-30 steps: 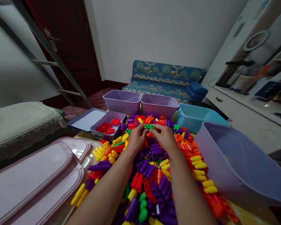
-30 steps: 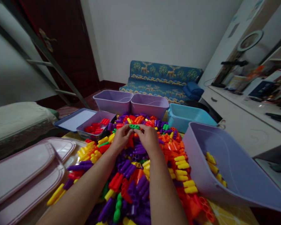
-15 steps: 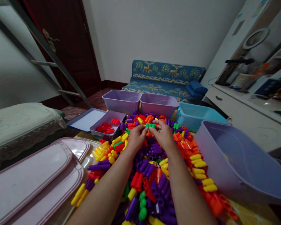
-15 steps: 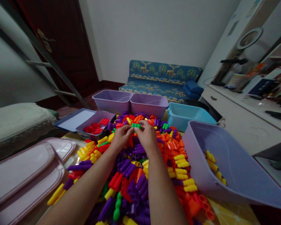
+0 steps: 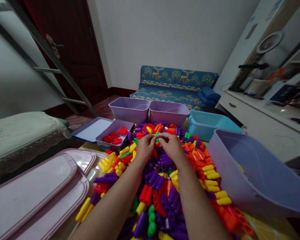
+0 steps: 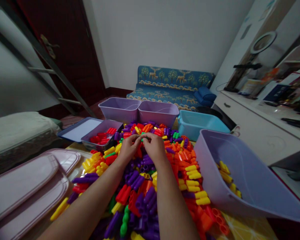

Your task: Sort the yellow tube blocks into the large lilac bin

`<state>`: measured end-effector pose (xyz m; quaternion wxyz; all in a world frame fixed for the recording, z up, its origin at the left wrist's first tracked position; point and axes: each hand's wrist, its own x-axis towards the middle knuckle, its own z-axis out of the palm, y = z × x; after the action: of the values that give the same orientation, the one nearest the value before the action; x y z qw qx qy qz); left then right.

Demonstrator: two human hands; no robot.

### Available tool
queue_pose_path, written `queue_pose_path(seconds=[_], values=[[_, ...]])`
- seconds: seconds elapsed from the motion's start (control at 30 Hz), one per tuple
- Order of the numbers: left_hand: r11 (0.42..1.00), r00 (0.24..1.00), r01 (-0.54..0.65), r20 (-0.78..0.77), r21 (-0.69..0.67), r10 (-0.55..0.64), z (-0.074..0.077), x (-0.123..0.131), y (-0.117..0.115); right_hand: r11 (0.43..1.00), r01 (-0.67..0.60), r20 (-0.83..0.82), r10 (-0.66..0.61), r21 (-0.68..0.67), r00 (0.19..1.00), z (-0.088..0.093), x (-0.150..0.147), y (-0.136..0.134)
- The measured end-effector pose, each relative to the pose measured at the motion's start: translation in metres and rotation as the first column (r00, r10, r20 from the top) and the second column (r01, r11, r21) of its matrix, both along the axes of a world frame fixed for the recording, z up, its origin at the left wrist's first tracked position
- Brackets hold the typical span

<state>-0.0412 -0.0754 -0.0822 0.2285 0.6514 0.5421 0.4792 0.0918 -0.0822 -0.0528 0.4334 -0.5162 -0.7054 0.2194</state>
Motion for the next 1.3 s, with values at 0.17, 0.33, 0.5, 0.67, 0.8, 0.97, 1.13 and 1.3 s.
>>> queue_pose_path(seconds=[0.17,0.33,0.5,0.67,0.8,0.97,1.13,1.3], values=[[0.997,0.991,0.016,-0.134,0.082,-0.004,0.016,0.009,0.011,0.984,0.18,-0.173,-0.176,0.004,0.969,-0.003,0.007,0.005],[0.997,0.929,0.077,-0.365,0.018,-0.065,0.035,0.031,0.031,0.938,0.334,-0.366,-0.28,0.093,0.888,-0.001,0.014,0.009],[0.972,0.737,0.23,-0.645,-0.041,-0.202,0.017,0.061,0.035,0.91,0.409,-0.384,-0.354,0.069,0.853,-0.008,0.021,0.013],[0.972,0.659,0.23,-0.728,-0.046,-0.19,-0.002,0.073,0.034,0.874,0.47,-0.267,-0.427,0.124,0.864,0.0,0.037,0.036],[0.97,0.66,0.237,-0.725,-0.05,-0.198,-0.004,0.071,0.036,0.746,0.629,-0.036,-0.638,0.219,0.769,0.025,0.061,0.067],[0.97,0.662,0.236,-0.72,-0.065,-0.209,-0.007,0.069,0.038,0.64,0.747,0.056,-0.765,0.183,0.642,0.039,0.079,0.081],[0.97,0.671,0.237,-0.714,-0.051,-0.201,-0.008,0.068,0.038,0.644,0.759,0.176,-0.761,0.092,0.625,0.028,0.084,0.071],[0.969,0.674,0.242,-0.709,-0.055,-0.209,-0.006,0.067,0.037,0.698,0.71,0.403,-0.679,0.096,0.613,0.022,0.083,0.067]])
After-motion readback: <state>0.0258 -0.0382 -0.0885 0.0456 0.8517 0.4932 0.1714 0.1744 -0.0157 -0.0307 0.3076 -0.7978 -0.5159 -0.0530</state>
